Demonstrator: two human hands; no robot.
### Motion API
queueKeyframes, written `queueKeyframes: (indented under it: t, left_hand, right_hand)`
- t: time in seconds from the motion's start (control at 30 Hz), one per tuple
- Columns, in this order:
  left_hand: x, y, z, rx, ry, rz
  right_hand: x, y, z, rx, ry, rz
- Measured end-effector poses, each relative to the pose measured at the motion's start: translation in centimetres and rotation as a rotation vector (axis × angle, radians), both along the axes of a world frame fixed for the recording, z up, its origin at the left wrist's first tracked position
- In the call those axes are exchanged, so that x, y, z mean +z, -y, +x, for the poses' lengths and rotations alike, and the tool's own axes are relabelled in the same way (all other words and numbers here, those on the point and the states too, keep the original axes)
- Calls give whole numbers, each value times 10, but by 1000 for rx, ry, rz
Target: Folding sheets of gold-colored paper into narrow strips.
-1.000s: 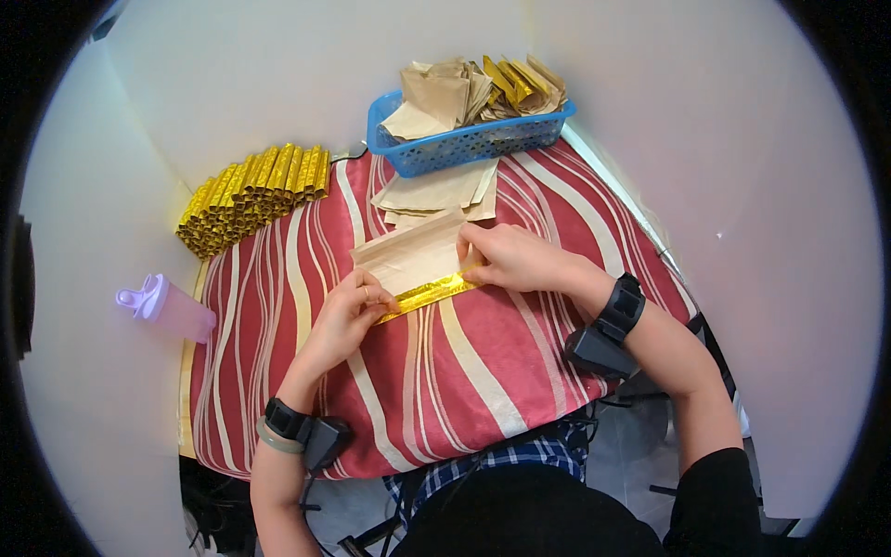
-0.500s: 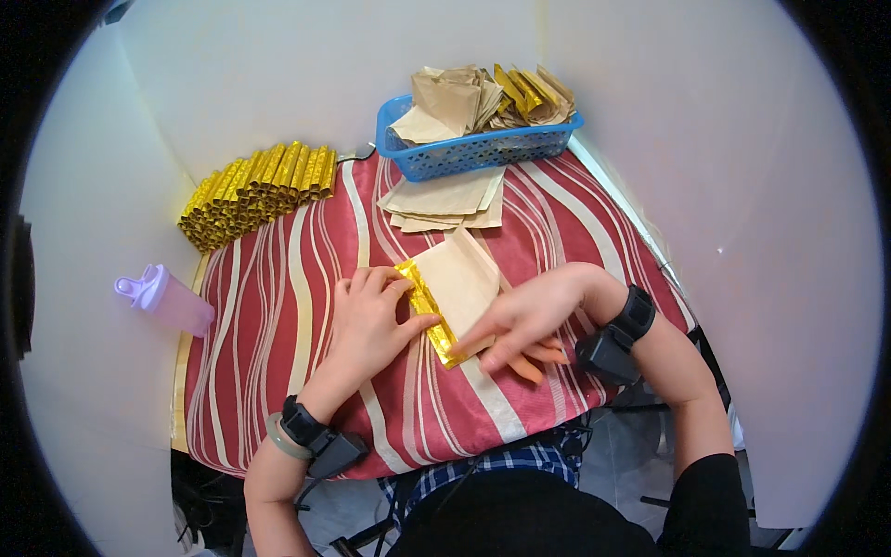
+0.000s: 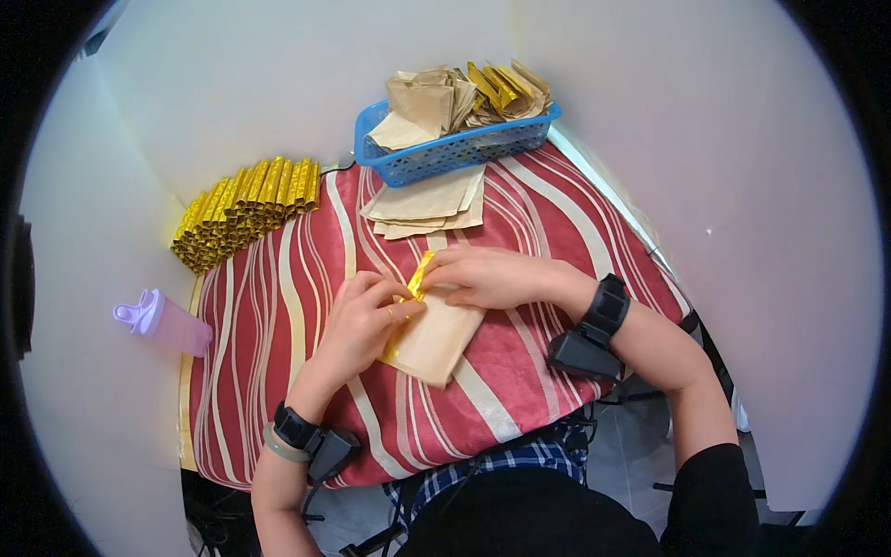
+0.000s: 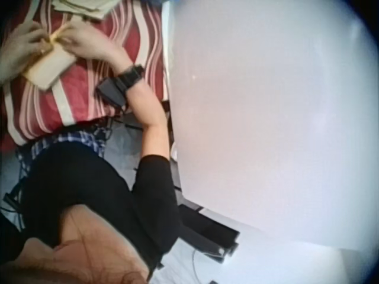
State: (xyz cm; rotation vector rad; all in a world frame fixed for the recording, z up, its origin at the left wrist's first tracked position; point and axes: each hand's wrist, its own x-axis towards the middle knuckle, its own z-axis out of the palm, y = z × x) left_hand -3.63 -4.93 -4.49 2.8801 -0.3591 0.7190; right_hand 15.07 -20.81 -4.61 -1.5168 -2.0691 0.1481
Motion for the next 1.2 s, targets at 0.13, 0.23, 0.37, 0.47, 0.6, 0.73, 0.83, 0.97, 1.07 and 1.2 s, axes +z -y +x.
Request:
queueKeyframes:
  t: [0.13, 0.23, 0.37, 0.47, 0.6, 0.73, 0.83, 0.97, 1.07, 1.2]
  left_hand:
    - [-2, -1, 0, 144, -8, 6]
    - [-9, 11, -4, 202, -68, -114]
    - [-15, 20, 0, 150, -52, -98]
    - [-21, 13, -4, 94, -9, 4]
    - [-10, 17, -4, 250, -106, 30]
    - [-16, 1, -11, 132, -57, -96]
    - [-5, -1, -21, 46, -221, -411]
    - [2, 5, -27, -12, -417, -404]
    - [2, 10, -24, -12, -371, -411]
    - [2, 8, -24, 51, -374, -510]
  right_hand:
    - [24, 12, -11, -210, 69, -227]
    - [30, 13, -14, -239, 245, -358]
    - [2, 9, -4, -24, 139, -11]
    - [5, 9, -2, -46, 93, -190]
    - [1, 15, -1, -159, 215, -250]
    - [-9, 15, 8, -119, 207, -247]
    - [2, 18, 12, -45, 140, -308]
    - [8, 18, 11, 28, -28, -377]
    - [-5, 17, 18, 49, 35, -318]
    - [-1, 16, 17, 65, -66, -380]
